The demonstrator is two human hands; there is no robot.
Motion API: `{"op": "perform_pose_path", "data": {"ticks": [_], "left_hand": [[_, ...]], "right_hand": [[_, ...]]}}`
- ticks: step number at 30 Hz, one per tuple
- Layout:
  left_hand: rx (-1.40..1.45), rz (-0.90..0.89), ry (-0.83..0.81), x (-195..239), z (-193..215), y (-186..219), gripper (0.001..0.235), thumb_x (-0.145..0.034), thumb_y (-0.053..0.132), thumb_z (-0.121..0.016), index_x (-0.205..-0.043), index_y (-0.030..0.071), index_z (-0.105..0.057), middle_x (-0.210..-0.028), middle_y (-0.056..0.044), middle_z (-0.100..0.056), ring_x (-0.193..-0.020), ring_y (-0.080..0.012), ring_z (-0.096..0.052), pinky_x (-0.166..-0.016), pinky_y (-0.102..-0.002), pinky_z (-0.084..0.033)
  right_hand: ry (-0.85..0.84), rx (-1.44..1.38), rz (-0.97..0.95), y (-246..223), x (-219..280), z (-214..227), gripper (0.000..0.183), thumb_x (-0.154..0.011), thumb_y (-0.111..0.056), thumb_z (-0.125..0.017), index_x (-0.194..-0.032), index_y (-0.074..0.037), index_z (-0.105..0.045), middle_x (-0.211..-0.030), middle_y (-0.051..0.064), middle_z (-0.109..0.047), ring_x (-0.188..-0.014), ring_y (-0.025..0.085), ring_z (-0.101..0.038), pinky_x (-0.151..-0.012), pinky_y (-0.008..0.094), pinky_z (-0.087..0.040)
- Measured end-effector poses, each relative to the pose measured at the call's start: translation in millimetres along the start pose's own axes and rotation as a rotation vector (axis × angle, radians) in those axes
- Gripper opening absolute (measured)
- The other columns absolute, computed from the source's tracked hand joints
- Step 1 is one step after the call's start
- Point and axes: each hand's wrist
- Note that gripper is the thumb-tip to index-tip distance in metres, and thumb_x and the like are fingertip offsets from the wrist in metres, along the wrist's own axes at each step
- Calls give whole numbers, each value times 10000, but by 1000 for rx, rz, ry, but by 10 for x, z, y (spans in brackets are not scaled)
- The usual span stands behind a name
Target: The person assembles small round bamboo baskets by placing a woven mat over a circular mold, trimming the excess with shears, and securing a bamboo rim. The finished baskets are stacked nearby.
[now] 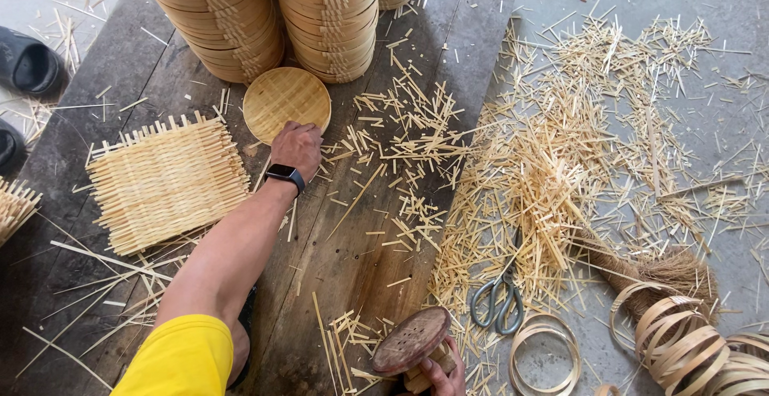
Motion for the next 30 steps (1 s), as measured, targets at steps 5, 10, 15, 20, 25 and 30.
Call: {"op": "perform_pose_path", "data": {"ticks": [5, 10, 15, 20, 25, 30], "left_hand": [[15, -81, 121, -43, -37, -35, 230, -949, 79, -534, -993, 67, -759, -1089, -104, -759, -1067, -314, -641, -946, -436, -534], [15, -53, 47, -34, -23, -99, 265, -1038, 132, -499, -1055, 79, -758, -1152, -116, -741, -1094, -309, -633, -977, -462, -491], [-75, -68, -15, 95, 74, -274, 283, -955, 83, -516, -1092, 105, -763, -1202, -70, -745, -1199, -283, -625, -1077, -449, -450], [-64, -119, 32, 199, 190, -460, 260, -983, 120, -551, -1130, 119, -765, -1234, -74, -730, -1226, -277, -621, -1129, -447, -432], [-32, -115, 42, 199, 162, -450, 241, -987, 143, -565, -1123, 98, -758, -1229, -107, -727, -1215, -295, -620, -1112, -453, -434], [-49, -142, 34, 194, 38, -478, 261, -1041, 94, -513, -1163, 58, -742, -1259, -125, -720, -1222, -296, -633, -1108, -420, -474]], "right_hand": [[18, 33, -13, 7, -11, 9, 936, -572, -302, -766, -1362, 93, -456, -1098, 303, -726, -1018, 399, -749, -965, 496, -573], [17, 11, -57, 32, -51, 10, 993, -561, -326, -779, -1389, 68, -398, -1145, 306, -708, -1060, 404, -738, -987, 511, -559], [50, -11, -53, 64, -40, 27, 1005, -551, -321, -794, -1388, 87, -415, -1112, 322, -707, -1041, 425, -737, -989, 520, -560], [0, 19, 14, 70, -36, 40, 1007, -565, -331, -798, -1396, 101, -427, -1121, 311, -717, -1051, 413, -734, -981, 504, -552], [19, -9, 9, 98, -44, 54, 1021, -558, -323, -801, -1408, 81, -405, -1138, 310, -719, -1068, 411, -731, -989, 497, -548], [4, -36, 22, 144, -62, 80, 1011, -580, -341, -806, -1399, 110, -423, -1151, 309, -706, -1072, 415, -719, -985, 505, -536]]}}
Point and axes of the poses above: each hand's wrist, its own x-axis away from the middle knuckle, its own z-axis out of the back of the hand, y = z × x
